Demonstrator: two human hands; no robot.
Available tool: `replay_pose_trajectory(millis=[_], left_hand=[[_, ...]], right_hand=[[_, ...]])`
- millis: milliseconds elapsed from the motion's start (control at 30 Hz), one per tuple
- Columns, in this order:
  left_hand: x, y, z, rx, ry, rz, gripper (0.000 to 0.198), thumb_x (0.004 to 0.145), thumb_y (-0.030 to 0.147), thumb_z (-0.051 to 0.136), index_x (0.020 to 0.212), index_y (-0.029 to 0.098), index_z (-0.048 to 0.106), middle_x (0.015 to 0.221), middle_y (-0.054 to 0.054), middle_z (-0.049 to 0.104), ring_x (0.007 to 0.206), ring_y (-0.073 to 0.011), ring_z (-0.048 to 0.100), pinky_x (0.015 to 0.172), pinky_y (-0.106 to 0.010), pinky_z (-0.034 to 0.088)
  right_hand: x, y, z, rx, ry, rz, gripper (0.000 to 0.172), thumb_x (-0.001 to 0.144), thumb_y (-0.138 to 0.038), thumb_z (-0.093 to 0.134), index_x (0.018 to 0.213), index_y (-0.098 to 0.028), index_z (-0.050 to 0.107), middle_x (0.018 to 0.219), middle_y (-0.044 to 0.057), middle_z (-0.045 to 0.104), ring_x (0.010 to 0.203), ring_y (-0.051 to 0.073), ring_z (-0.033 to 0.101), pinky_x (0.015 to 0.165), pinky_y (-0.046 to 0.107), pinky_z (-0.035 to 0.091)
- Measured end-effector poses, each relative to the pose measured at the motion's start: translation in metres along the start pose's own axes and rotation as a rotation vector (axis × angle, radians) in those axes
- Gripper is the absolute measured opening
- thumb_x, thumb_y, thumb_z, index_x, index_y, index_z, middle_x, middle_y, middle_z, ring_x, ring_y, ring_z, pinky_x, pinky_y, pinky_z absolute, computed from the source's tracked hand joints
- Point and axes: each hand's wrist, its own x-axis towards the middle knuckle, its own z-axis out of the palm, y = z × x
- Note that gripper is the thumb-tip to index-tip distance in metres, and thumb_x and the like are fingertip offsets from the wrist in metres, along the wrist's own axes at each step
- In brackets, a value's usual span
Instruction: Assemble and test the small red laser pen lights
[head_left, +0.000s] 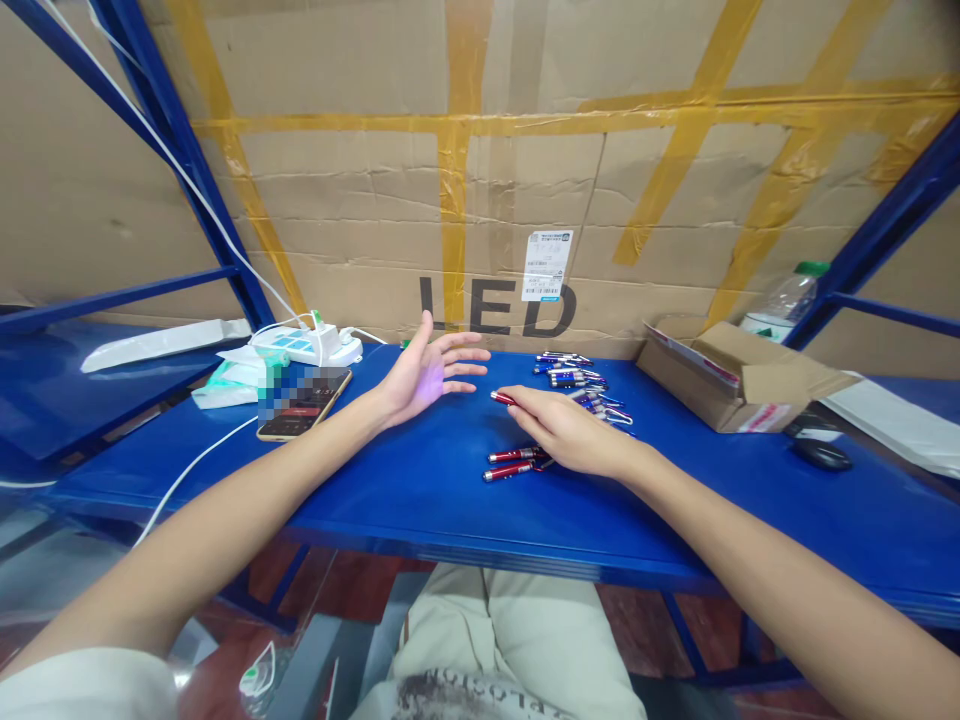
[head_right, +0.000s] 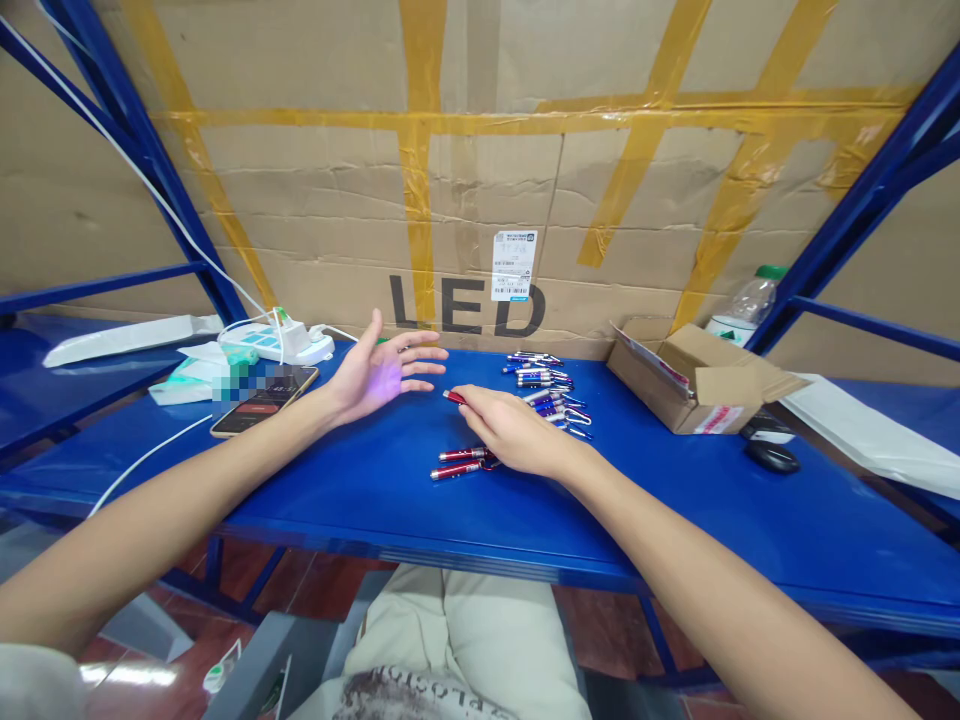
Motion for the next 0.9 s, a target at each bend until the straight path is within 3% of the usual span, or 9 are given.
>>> replay_pose_trajectory(millis=[333,900], left_hand=[[0.0046,-0.0036,-0.0088,-0.013,-0.008,-0.014,0.089,0.099,0.087,0.036,0.141,0.016,0.067,0.143,-0.023,0.07,0.127,-0.0377,0.07,0.09,-0.042,0.062],[0.0029,-0.0018,-0.0067,-0.008,-0.034,-0.014,0.091,0.101,0.086,0.029,0.146,0.014,0.06,0.143,-0.023,0.07,0.126,-0.036,0.069,0.093,-0.042,0.06]], right_hand=[[-0.0005,0.003,0.0015,-0.008,-0.016,0.009,0.039,0.115,-0.034,0.04,0.143,-0.021,0.063,0.144,0.014,0.072,0.132,0.03,0.07,0.114,0.051,0.056],[-0.0005,-0.0001,-0.0005,-0.024,-0.05,0.008,0.037,0.115,-0.032,0.04,0.139,-0.02,0.064,0.139,0.014,0.074,0.127,0.03,0.072,0.11,0.048,0.057]])
